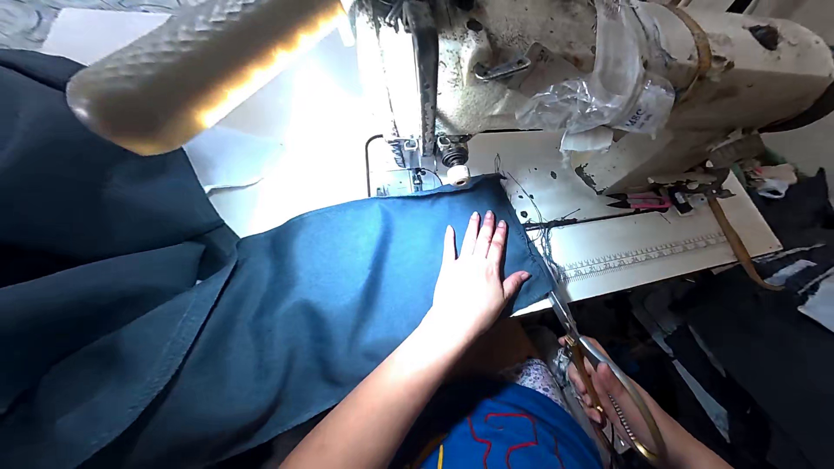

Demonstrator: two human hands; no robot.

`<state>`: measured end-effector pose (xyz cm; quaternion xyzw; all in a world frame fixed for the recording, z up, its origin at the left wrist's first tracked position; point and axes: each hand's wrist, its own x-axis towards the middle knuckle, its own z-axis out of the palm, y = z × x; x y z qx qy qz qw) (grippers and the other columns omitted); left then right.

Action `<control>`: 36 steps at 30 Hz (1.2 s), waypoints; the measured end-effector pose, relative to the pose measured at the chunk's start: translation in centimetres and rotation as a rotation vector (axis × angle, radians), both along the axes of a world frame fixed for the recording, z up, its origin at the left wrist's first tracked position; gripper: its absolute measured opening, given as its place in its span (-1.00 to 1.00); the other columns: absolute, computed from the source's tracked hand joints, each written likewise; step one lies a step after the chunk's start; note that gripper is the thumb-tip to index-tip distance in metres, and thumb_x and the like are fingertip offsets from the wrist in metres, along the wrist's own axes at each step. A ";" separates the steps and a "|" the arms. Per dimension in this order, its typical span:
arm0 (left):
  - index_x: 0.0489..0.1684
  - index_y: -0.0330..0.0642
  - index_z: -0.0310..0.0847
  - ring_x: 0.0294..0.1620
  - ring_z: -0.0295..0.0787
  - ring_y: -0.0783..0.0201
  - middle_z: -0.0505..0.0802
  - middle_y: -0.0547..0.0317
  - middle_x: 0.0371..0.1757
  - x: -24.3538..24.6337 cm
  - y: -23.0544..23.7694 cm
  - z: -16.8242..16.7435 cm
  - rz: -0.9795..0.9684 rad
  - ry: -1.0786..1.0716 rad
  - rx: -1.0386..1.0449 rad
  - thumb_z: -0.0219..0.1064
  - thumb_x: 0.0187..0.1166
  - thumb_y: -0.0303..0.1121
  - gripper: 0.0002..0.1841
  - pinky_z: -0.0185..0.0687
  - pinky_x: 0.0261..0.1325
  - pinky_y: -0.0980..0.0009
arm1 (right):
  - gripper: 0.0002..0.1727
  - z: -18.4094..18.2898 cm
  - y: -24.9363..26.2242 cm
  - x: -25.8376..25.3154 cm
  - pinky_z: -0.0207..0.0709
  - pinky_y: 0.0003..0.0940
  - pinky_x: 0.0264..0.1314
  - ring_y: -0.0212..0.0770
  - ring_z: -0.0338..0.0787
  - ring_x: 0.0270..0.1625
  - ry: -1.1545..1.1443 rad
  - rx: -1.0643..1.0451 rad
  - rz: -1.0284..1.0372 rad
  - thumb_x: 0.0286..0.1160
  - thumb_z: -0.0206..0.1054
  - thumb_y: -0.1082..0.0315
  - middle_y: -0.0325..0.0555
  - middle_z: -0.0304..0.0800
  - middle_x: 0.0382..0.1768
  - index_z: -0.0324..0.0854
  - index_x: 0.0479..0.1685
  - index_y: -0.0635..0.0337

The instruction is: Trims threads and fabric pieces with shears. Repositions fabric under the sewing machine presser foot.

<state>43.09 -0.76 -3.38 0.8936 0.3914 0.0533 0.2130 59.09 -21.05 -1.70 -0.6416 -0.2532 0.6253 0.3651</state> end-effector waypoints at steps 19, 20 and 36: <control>0.84 -0.23 0.14 0.93 -0.06 -0.03 0.19 -0.04 0.90 -0.1 -2.3 0.4 -0.041 -0.037 -0.035 -0.01 0.69 0.29 -0.11 -0.35 0.80 -0.35 | -0.15 -0.2 0.6 -0.8 0.41 -0.78 -0.54 -0.70 0.47 -0.58 -0.210 0.042 -0.020 0.41 0.27 -0.37 -0.59 0.43 -0.46 0.27 0.41 0.16; 0.84 -0.23 0.14 0.93 -0.05 -0.04 0.19 -0.05 0.89 0.0 -2.2 0.7 -0.041 -0.025 -0.044 0.00 0.69 0.29 -0.12 -0.34 0.79 -0.35 | -0.31 0.0 0.5 -1.0 0.42 -0.76 -0.59 -0.68 0.47 -0.63 -0.229 0.036 -0.035 0.49 0.26 -0.18 -0.58 0.42 -0.52 0.31 0.38 0.17; 0.88 -0.23 0.04 0.96 -0.22 0.02 0.08 -0.03 0.93 0.9 1.1 0.1 -0.121 -0.005 -0.005 -0.02 0.61 0.41 0.00 -0.29 0.84 -0.20 | 0.10 -0.4 1.2 -0.9 0.43 -0.78 -0.36 -0.70 0.48 -0.45 -0.088 0.027 -0.068 0.12 0.30 -0.63 -0.59 0.45 -0.34 0.17 0.43 0.10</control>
